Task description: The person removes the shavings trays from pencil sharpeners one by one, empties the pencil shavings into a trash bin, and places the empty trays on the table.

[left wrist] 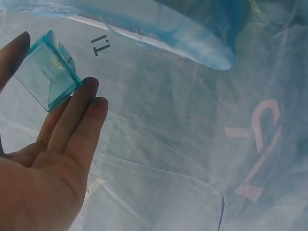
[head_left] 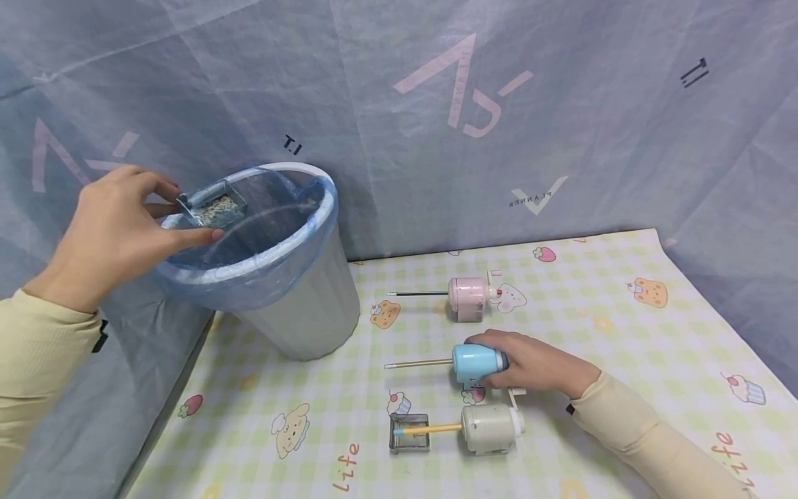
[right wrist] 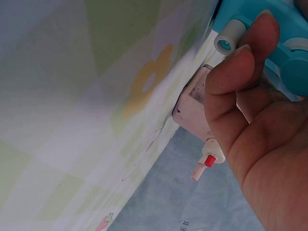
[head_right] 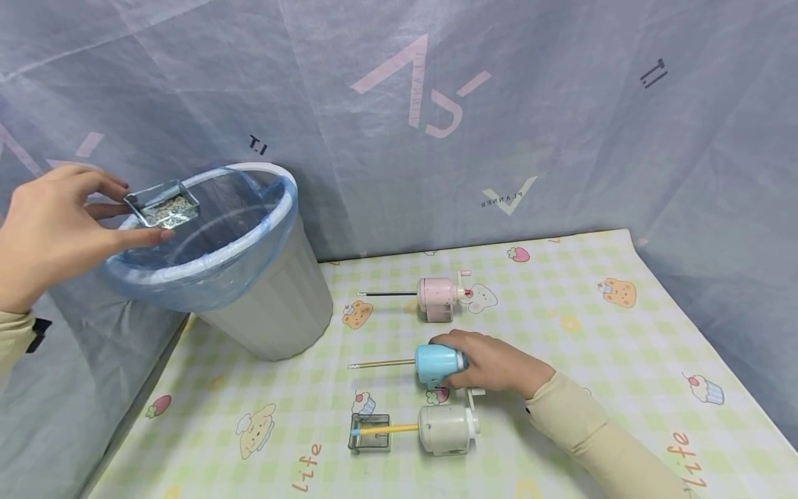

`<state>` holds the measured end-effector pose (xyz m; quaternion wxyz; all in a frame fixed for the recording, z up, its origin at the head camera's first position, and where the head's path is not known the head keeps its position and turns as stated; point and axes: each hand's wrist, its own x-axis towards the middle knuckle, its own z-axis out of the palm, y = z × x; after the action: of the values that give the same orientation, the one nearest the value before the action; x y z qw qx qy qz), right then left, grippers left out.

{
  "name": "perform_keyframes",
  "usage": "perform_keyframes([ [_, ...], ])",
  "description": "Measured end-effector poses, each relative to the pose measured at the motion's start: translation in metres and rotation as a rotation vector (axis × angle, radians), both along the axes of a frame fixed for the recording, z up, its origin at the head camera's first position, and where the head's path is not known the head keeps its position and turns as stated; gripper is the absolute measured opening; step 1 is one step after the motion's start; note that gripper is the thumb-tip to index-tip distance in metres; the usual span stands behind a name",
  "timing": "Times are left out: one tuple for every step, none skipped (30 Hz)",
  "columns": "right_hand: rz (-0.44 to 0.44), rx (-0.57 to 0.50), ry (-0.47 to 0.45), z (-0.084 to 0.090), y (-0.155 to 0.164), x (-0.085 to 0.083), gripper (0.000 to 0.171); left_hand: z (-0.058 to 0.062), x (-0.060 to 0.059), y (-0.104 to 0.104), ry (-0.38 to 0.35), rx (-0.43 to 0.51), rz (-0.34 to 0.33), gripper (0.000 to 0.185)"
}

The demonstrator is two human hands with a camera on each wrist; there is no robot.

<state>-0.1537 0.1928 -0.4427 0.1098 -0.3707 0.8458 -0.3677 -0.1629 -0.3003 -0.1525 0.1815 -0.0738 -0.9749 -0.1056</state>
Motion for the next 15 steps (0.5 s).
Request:
perform_keyframes([
  [0.0,0.0,-0.001,0.0001,0.0,0.0,0.046,-0.0005,-0.0002,0.0003,0.01,-0.01,-0.009,0.068],
  [-0.001,0.0,-0.003,0.0001,0.0,0.0,0.046,-0.001,-0.0004,0.0003,0.017,-0.018,-0.016,0.067],
  [0.0,-0.001,-0.004,0.0003,0.0,0.0,0.046,-0.0017,-0.0003,0.0004,0.025,-0.021,-0.022,0.067],
  [0.0,-0.001,-0.006,0.0004,-0.0001,0.0001,0.046,-0.0025,-0.0005,0.0004,0.034,-0.024,-0.031,0.066],
  [0.001,-0.002,-0.007,0.0005,-0.0001,0.0001,0.046,-0.0032,-0.0007,0.0002,0.042,-0.023,-0.043,0.066],
  [0.003,-0.002,-0.009,0.0007,-0.0002,0.0001,0.046,-0.0039,-0.0008,0.0,0.043,-0.016,-0.05,0.066],
  [0.004,-0.004,-0.011,0.0007,-0.0002,0.0,0.046,-0.0045,-0.0011,-0.0003,0.046,-0.014,-0.058,0.067],
  [0.005,-0.005,-0.012,0.0008,-0.0002,0.0,0.046,-0.0051,-0.0014,-0.0007,0.046,-0.008,-0.065,0.067],
  [0.007,-0.006,-0.013,0.0008,-0.0003,-0.0001,0.046,-0.0058,-0.002,-0.0008,0.053,-0.008,-0.076,0.067],
  [0.008,-0.007,-0.013,0.0008,-0.0002,-0.0001,0.046,-0.0063,-0.0028,-0.0011,0.059,-0.01,-0.089,0.066],
  [0.008,-0.009,-0.013,0.0007,-0.0002,-0.0001,0.046,-0.0068,-0.0036,-0.0012,0.068,-0.015,-0.101,0.065],
  [0.008,-0.01,-0.012,0.0006,-0.0001,-0.0001,0.046,-0.0073,-0.0043,-0.0014,0.079,-0.022,-0.115,0.064],
  [0.009,-0.011,-0.012,0.0006,0.0,-0.0001,0.046,-0.0076,-0.0051,-0.0016,0.093,-0.034,-0.13,0.062],
  [0.009,-0.012,-0.013,0.0005,0.0,-0.0001,0.046,-0.008,-0.0057,-0.0017,0.106,-0.044,-0.143,0.061],
  [0.009,-0.013,-0.014,0.0005,0.0002,-0.0001,0.046,-0.0082,-0.0062,-0.0018,0.117,-0.054,-0.154,0.059],
])
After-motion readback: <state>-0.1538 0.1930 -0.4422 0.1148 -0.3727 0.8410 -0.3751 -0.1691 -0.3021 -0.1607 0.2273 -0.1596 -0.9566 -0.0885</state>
